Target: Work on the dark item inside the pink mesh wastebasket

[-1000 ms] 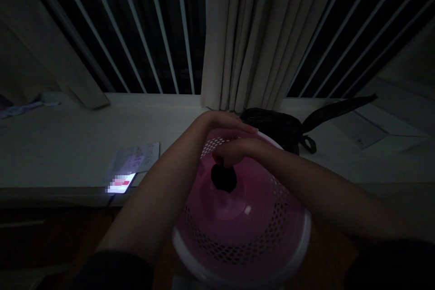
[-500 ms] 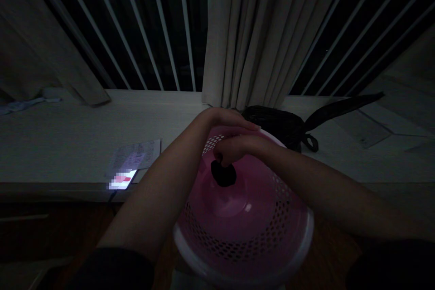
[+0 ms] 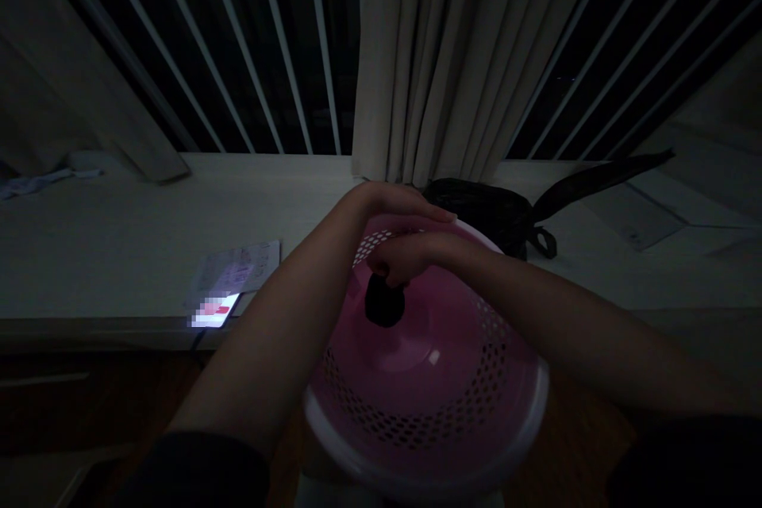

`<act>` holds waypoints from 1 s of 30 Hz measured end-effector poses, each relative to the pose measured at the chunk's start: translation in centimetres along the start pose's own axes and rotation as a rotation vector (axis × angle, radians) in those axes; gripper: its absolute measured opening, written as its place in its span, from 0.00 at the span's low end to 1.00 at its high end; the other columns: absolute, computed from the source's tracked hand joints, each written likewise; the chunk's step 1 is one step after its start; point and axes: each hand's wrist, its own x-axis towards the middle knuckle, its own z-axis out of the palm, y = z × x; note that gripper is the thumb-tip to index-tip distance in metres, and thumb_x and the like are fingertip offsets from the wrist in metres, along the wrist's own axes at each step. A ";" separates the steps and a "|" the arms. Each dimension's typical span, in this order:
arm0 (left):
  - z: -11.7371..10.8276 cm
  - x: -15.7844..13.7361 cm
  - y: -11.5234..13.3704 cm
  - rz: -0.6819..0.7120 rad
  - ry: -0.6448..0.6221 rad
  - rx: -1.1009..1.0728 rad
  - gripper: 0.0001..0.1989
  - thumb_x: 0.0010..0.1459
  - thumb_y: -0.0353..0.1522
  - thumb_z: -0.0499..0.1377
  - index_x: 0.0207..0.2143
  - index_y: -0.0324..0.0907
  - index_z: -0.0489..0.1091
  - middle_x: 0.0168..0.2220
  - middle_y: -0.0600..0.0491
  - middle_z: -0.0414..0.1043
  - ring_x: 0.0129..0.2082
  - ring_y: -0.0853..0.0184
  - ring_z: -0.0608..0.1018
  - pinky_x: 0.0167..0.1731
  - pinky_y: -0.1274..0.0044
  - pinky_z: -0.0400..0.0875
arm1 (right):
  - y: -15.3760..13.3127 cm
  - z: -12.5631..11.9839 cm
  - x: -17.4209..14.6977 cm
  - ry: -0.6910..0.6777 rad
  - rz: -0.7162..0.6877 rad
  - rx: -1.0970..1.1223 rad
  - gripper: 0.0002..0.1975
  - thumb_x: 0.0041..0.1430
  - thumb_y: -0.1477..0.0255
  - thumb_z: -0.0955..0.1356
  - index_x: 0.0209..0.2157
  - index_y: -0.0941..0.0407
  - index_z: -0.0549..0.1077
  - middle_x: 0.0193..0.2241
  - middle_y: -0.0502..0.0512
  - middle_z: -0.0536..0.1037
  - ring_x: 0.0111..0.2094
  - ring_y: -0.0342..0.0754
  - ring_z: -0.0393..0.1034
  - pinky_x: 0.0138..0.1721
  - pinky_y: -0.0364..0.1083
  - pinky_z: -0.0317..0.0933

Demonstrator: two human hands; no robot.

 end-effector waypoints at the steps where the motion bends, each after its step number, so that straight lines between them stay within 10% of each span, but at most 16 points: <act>1: 0.1 0.0 0.0 -0.001 0.003 0.015 0.34 0.48 0.55 0.57 0.52 0.46 0.72 0.46 0.51 0.77 0.53 0.51 0.70 0.51 0.70 0.63 | -0.1 0.1 -0.1 0.019 0.005 -0.007 0.15 0.49 0.79 0.68 0.42 0.57 0.72 0.31 0.50 0.74 0.31 0.44 0.66 0.31 0.44 0.56; 30: 2.2 -1.6 1.7 -0.035 0.156 0.195 0.34 0.45 0.58 0.56 0.42 0.41 0.76 0.43 0.48 0.78 0.42 0.56 0.76 0.39 0.73 0.65 | -3.4 2.6 0.1 -0.063 -0.064 -0.241 0.15 0.57 0.78 0.66 0.47 0.60 0.72 0.44 0.57 0.76 0.42 0.50 0.71 0.39 0.45 0.64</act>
